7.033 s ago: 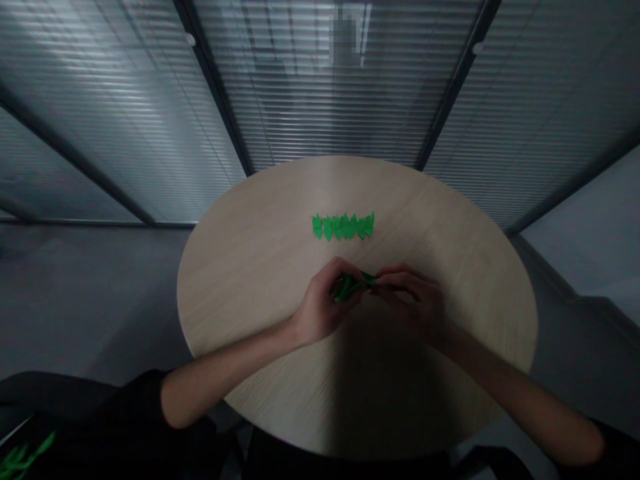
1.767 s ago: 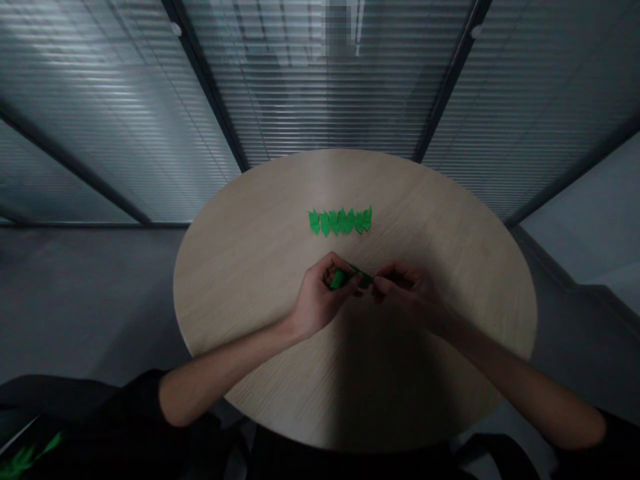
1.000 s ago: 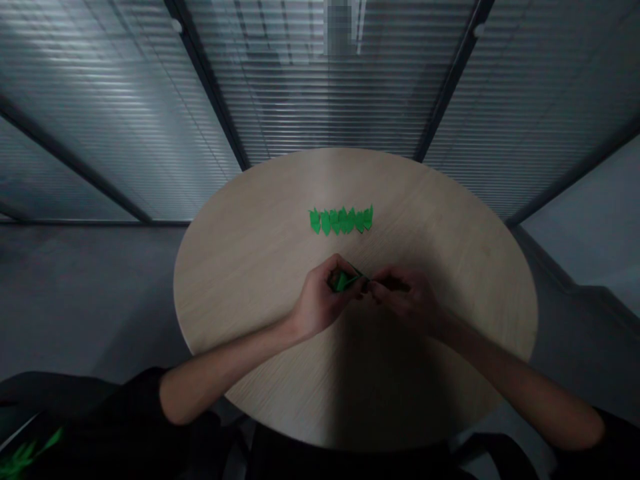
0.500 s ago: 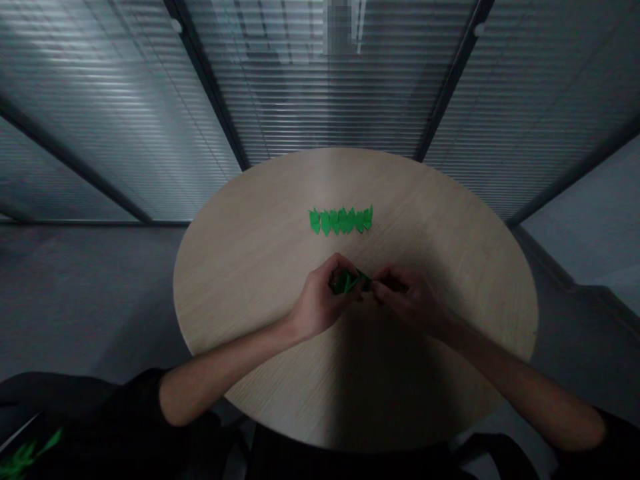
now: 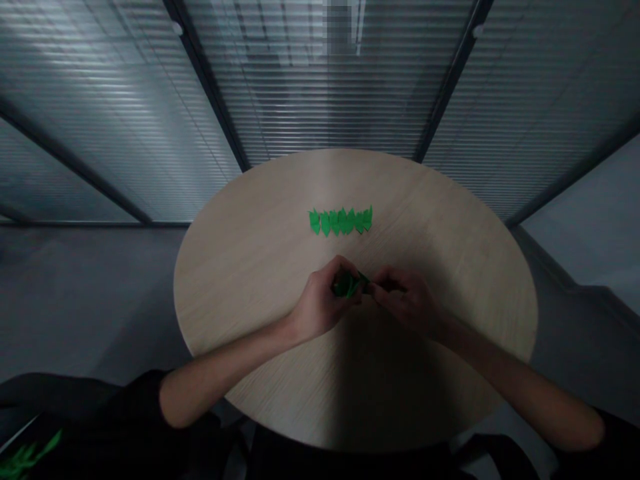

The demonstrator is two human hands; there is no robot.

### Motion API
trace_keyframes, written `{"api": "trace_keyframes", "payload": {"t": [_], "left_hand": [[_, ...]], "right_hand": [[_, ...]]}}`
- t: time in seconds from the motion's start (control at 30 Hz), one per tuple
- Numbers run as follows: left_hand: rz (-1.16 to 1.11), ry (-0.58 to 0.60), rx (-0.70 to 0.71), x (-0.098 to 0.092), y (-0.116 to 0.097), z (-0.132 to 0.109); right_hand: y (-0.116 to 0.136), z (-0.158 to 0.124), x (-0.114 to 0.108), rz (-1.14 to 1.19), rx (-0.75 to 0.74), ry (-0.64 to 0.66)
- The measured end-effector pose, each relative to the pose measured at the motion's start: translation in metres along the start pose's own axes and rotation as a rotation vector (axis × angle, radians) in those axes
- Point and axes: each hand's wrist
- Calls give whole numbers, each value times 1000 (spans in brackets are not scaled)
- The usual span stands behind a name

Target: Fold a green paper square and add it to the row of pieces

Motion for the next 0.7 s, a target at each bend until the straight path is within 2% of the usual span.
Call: {"api": "trace_keyframes", "payload": {"t": [0.2, 0.4, 0.7], "left_hand": [[17, 25, 24, 0, -4, 0], [152, 41, 50, -1, -4, 0], [40, 65, 36, 0, -6, 0]], "right_hand": [[1, -1, -1, -17, -27, 16], [2, -1, 0, -45, -2, -2], [2, -1, 0, -43, 28, 1]]}}
Point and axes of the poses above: each hand's wrist, its own z-axis towards the middle knuckle, its own x-axis out of the palm, y = z × x, and after that the axes turned 6 degrees about x, right-handed
